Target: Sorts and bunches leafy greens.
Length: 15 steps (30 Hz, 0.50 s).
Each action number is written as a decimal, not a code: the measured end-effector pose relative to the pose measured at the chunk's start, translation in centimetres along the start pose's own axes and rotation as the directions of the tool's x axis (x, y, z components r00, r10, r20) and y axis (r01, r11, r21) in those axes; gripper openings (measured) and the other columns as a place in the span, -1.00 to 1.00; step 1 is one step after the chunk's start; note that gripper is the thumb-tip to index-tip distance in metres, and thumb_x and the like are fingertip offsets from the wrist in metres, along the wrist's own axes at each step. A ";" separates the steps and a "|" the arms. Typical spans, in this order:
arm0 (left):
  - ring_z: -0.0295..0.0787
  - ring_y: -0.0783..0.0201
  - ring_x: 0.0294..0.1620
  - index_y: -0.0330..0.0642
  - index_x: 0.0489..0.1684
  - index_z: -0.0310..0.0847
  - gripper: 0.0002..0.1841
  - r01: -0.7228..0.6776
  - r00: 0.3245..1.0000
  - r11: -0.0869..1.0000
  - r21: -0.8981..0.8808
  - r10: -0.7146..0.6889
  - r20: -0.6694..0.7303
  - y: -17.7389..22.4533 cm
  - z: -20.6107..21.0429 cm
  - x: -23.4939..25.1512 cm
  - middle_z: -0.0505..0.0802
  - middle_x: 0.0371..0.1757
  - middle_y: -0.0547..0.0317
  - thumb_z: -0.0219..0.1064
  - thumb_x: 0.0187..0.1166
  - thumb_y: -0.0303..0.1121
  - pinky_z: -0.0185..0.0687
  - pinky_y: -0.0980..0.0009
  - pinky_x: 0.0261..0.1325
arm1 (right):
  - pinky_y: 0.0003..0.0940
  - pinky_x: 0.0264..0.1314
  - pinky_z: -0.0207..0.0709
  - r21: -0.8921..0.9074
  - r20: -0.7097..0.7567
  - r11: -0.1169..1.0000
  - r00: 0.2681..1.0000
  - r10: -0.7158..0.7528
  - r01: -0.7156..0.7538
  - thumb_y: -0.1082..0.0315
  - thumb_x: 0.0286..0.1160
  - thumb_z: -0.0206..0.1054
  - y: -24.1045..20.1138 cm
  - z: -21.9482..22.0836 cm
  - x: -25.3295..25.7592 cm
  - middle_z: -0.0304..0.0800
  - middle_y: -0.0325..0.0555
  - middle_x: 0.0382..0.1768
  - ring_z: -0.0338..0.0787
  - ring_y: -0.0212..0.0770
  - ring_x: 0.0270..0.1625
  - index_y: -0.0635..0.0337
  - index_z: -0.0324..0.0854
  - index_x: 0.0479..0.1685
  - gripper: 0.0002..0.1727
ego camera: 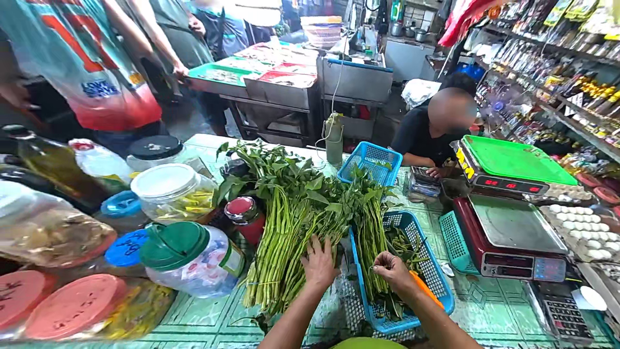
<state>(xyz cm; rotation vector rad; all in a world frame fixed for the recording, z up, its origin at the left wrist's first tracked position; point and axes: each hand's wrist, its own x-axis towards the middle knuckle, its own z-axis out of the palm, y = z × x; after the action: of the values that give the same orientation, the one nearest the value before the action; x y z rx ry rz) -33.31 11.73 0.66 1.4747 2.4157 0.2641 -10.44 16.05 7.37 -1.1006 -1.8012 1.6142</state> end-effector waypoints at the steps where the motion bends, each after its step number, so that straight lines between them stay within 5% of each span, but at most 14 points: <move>1: -0.09 -0.53 0.82 -0.06 0.92 -0.05 0.28 0.021 0.999 1.000 0.022 -0.021 -0.034 -0.9 1.0 0.3 -0.14 0.88 -0.45 0.79 0.04 -0.22 0.19 -0.55 0.53 | -0.41 -0.12 0.55 0.019 0.005 1.000 1.000 0.006 -0.006 0.36 0.40 0.34 0.1 0.0 0.0 0.67 -0.20 -0.30 0.66 -0.37 -0.24 0.22 0.65 -0.21 -0.88; 4: 0.42 -0.55 0.56 0.01 0.85 0.17 -0.11 -0.009 0.983 1.000 -0.010 0.007 -0.182 -2.4 1.3 0.6 0.28 0.75 -0.46 0.38 0.37 -0.64 0.55 -0.42 0.28 | -0.39 -0.18 0.59 0.100 0.012 0.995 1.000 0.005 -0.006 0.36 0.34 0.35 0.9 -0.7 -0.2 0.67 -0.24 -0.40 0.67 -0.36 -0.32 0.19 0.64 -0.29 -0.91; 6: 0.51 -0.56 0.47 -0.01 0.83 0.20 -0.17 0.008 0.983 0.986 -0.164 -0.038 -0.177 -3.0 -0.7 0.5 0.43 0.63 -0.49 0.35 0.42 -0.60 0.64 -0.41 0.21 | -0.35 -0.12 0.63 0.154 0.001 0.988 1.000 0.008 -0.008 0.41 0.31 0.34 1.2 -1.4 -0.6 0.73 -0.18 -0.35 0.71 -0.31 -0.27 0.20 0.61 -0.34 -0.95; 9: 0.56 -0.53 0.42 0.14 0.90 0.08 -0.03 0.072 0.963 0.956 -0.285 -0.142 -0.230 -4.2 -2.1 0.6 0.41 0.58 -0.57 0.47 0.35 -0.52 0.66 -0.32 0.24 | -0.31 -0.13 0.67 0.262 -0.057 0.965 0.998 0.027 -0.011 0.50 0.26 0.28 1.4 -2.5 -1.0 0.76 -0.12 -0.34 0.74 -0.26 -0.28 0.22 0.52 -0.39 -0.97; 12: 0.55 -0.55 0.42 0.29 0.91 0.02 -0.11 0.115 0.958 0.981 -0.154 -0.150 -0.245 -5.1 0.0 0.8 0.31 0.69 -0.53 0.39 0.53 -0.42 0.73 -0.26 0.12 | -0.31 -0.31 0.70 0.447 -0.097 0.893 0.989 0.110 -0.056 0.58 0.33 0.16 1.5 -3.2 -1.5 0.74 -0.08 -0.42 0.76 -0.22 -0.44 0.23 0.42 -0.35 -0.93; 15: 0.57 -0.54 0.42 0.08 0.94 -0.09 -0.18 0.145 0.970 0.987 0.067 -0.129 -0.206 -3.9 0.5 1.4 0.31 0.69 -0.52 0.21 0.64 -0.45 0.75 -0.27 0.02 | -0.39 -0.48 0.64 0.638 -0.085 0.761 0.971 0.222 -0.119 0.61 0.50 0.00 1.1 -3.8 -2.0 0.70 -0.09 -0.48 0.69 -0.26 -0.55 0.16 0.34 -0.34 -0.85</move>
<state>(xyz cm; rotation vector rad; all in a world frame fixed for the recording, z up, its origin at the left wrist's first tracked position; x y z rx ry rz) -36.96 11.16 -1.26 1.3639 2.7057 0.3001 -5.99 16.60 7.31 -1.0380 -0.9385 1.9672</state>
